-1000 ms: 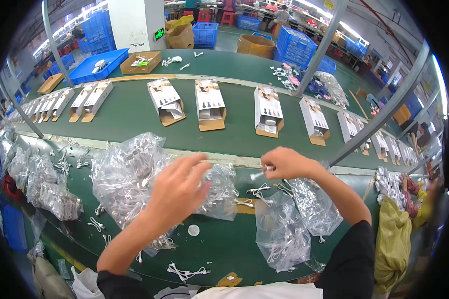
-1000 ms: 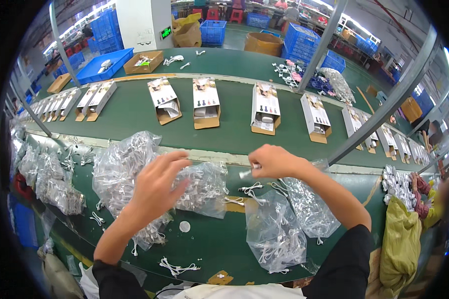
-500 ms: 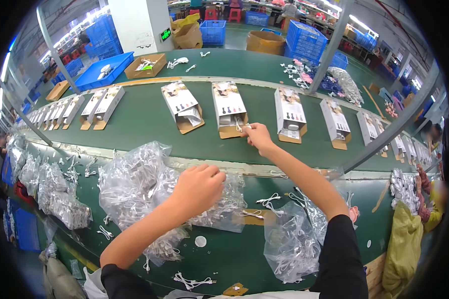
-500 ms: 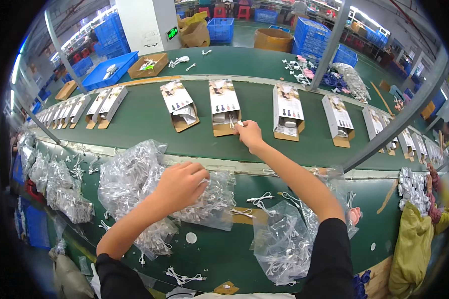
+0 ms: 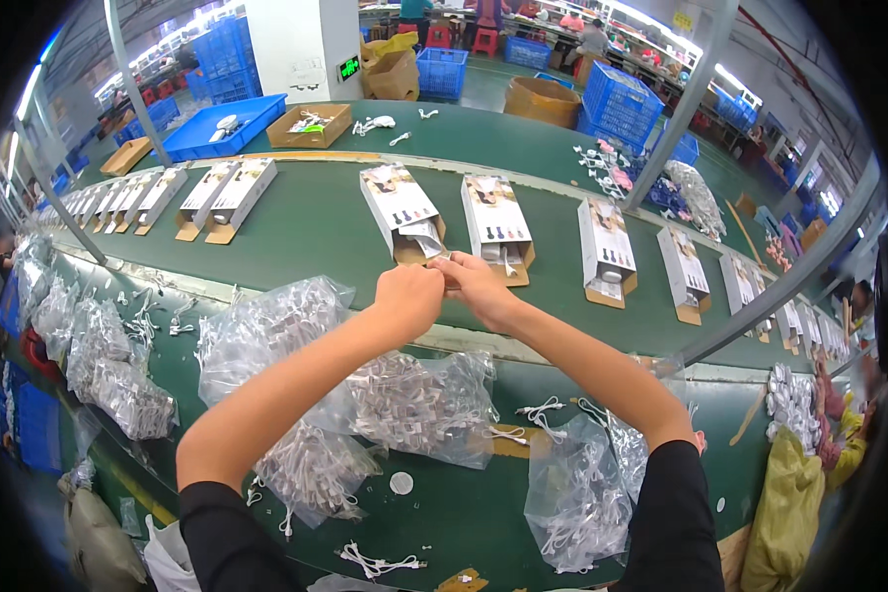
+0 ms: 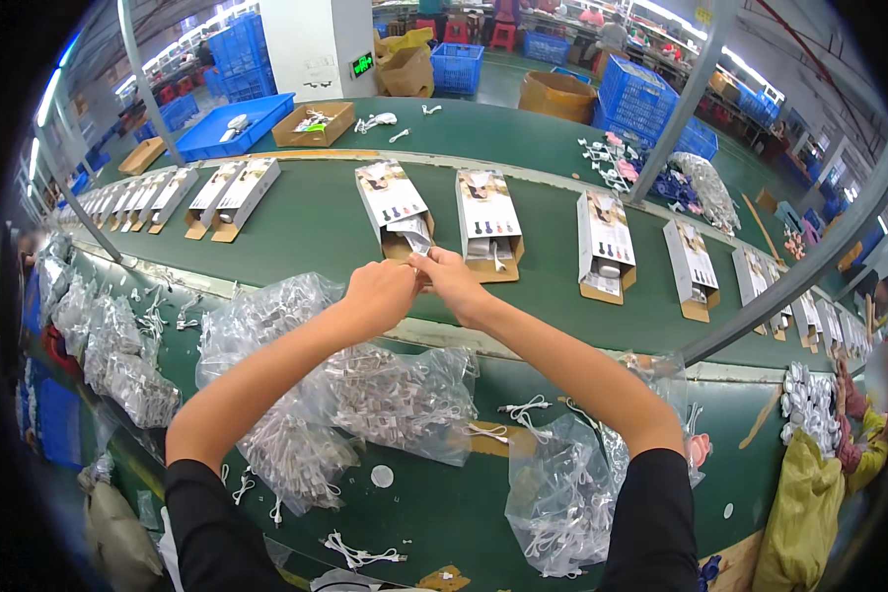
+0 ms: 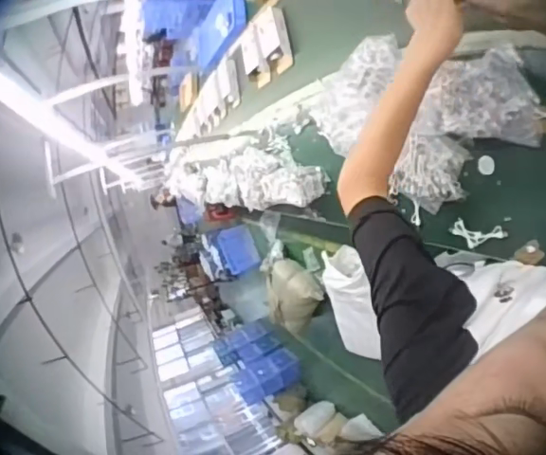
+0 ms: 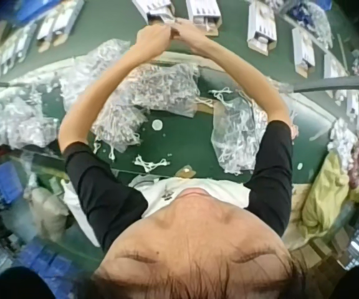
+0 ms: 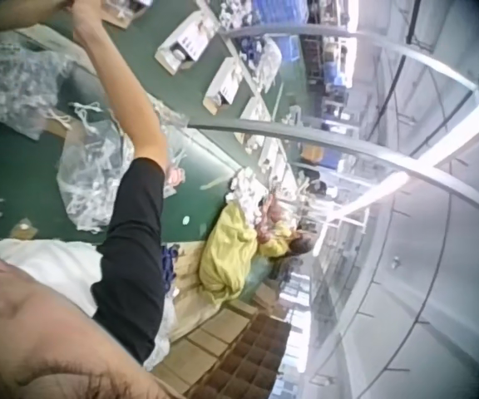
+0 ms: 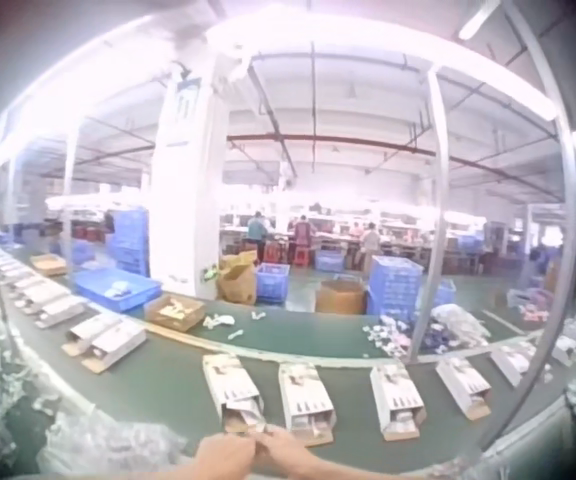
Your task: Packing small electronic components and wiring into cardboard boxes on an assembly line.
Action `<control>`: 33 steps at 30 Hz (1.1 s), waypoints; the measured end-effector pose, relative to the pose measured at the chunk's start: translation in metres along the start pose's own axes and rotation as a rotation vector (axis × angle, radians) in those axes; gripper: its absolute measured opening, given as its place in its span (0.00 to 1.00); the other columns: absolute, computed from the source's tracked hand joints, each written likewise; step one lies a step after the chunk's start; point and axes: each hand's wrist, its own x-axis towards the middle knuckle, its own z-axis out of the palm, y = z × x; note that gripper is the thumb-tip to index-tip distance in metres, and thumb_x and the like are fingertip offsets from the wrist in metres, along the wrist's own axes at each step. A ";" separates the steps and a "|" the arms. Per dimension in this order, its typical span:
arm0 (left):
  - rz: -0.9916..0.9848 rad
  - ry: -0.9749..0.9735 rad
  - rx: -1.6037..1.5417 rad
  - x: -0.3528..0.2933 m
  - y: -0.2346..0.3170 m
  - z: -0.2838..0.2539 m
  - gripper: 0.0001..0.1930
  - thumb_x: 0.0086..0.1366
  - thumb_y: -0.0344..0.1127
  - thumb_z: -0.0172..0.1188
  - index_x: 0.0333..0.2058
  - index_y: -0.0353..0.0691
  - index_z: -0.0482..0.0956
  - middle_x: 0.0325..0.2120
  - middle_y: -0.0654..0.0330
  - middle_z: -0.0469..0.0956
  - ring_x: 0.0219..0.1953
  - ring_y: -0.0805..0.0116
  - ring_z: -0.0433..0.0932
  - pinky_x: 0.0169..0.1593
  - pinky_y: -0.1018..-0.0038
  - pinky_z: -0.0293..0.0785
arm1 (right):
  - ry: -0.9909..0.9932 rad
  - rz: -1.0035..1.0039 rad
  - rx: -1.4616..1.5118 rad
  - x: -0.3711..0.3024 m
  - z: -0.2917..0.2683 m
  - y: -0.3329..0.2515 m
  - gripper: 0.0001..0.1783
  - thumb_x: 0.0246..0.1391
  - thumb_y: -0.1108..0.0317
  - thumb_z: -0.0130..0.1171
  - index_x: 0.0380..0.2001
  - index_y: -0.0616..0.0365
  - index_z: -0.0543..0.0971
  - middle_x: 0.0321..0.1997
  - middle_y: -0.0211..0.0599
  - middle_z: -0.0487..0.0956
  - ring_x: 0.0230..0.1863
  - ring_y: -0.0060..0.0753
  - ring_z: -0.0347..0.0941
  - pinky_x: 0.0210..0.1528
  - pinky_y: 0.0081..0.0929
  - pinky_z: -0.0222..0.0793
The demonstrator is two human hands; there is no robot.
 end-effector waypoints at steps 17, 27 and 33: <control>0.312 -0.171 0.473 0.047 -0.110 0.039 0.06 0.56 0.37 0.56 0.27 0.46 0.82 0.30 0.60 0.81 0.37 0.63 0.79 0.40 0.66 0.74 | 0.186 -0.156 -0.308 0.116 -0.026 0.039 0.21 0.45 0.76 0.53 0.45 0.65 0.65 0.31 0.46 0.78 0.23 0.31 0.78 0.27 0.28 0.75; -0.246 -0.205 0.113 0.034 -0.116 0.040 0.08 0.53 0.33 0.56 0.30 0.39 0.83 0.32 0.50 0.82 0.36 0.53 0.82 0.38 0.63 0.78 | 0.552 -0.639 -1.102 0.239 -0.041 0.015 0.30 0.50 0.56 0.55 0.53 0.61 0.67 0.55 0.51 0.67 0.58 0.54 0.61 0.59 0.45 0.60; -0.391 -0.103 -0.239 0.044 -0.103 0.062 0.11 0.55 0.30 0.53 0.34 0.32 0.79 0.36 0.40 0.79 0.41 0.41 0.79 0.44 0.55 0.76 | 0.529 -0.467 -1.247 0.237 -0.024 0.034 0.33 0.52 0.46 0.52 0.55 0.56 0.67 0.61 0.50 0.62 0.63 0.54 0.54 0.59 0.52 0.59</control>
